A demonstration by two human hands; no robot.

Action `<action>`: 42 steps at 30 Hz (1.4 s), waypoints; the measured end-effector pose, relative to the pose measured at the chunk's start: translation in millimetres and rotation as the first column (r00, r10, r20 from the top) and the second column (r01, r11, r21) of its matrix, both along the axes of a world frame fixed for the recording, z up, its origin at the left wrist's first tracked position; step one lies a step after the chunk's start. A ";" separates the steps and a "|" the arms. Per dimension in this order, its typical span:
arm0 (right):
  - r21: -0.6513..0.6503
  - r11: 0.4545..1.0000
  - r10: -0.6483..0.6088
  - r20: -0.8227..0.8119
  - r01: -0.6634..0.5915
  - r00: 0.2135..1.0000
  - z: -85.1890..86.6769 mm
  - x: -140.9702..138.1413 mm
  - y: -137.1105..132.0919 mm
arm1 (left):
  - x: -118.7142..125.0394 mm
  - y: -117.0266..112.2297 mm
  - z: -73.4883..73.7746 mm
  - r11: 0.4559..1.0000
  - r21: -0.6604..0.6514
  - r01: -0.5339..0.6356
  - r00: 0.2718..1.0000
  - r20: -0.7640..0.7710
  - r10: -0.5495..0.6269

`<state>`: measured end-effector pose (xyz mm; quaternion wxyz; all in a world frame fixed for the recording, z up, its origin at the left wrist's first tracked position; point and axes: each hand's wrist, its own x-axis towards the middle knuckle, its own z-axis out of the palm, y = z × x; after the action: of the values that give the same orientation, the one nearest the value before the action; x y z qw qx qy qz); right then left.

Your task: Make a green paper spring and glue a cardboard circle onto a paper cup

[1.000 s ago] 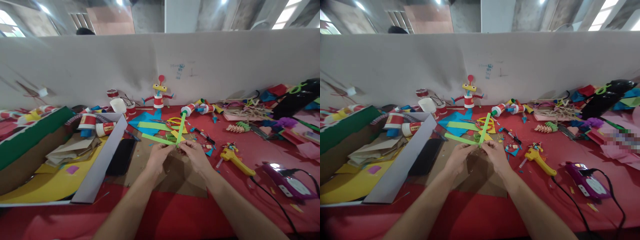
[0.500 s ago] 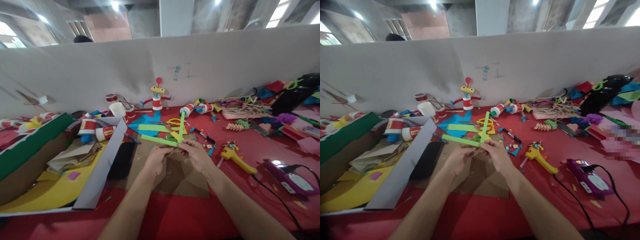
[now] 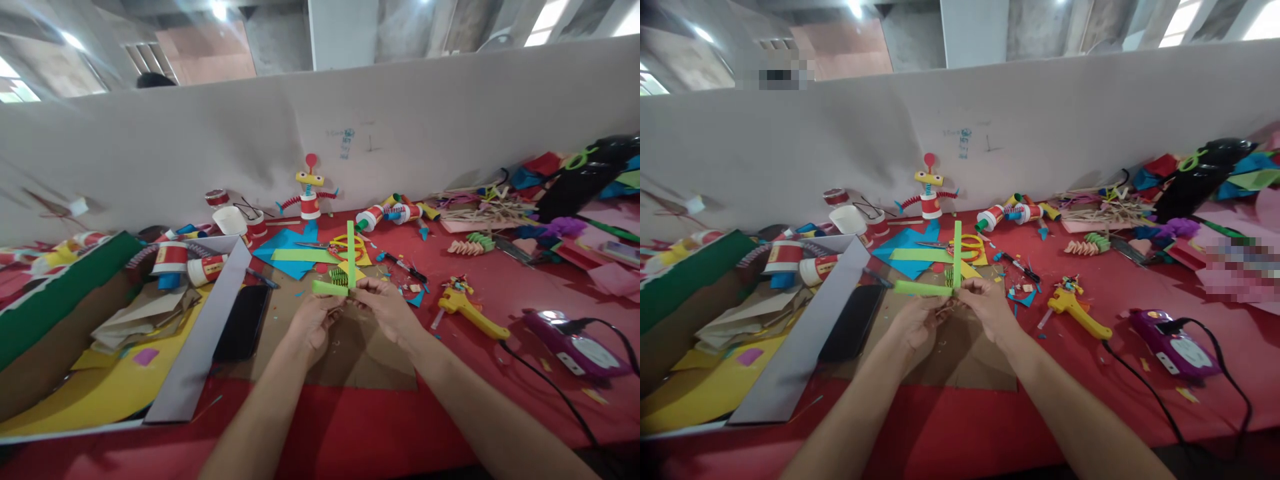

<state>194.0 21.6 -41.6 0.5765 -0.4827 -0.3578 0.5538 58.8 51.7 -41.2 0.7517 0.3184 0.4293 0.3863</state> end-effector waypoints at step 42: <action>0.006 1.000 -0.003 0.187 0.002 0.982 1.7 15.0 2.5 | 5.4 -6.7 10.1 0.978 0.180 0.106 0.986 -0.144 -0.081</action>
<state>208.9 24.0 -40.0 0.5426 -0.5312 -0.4113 0.5042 64.2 45.0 -31.1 0.7049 0.4330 0.4257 0.3666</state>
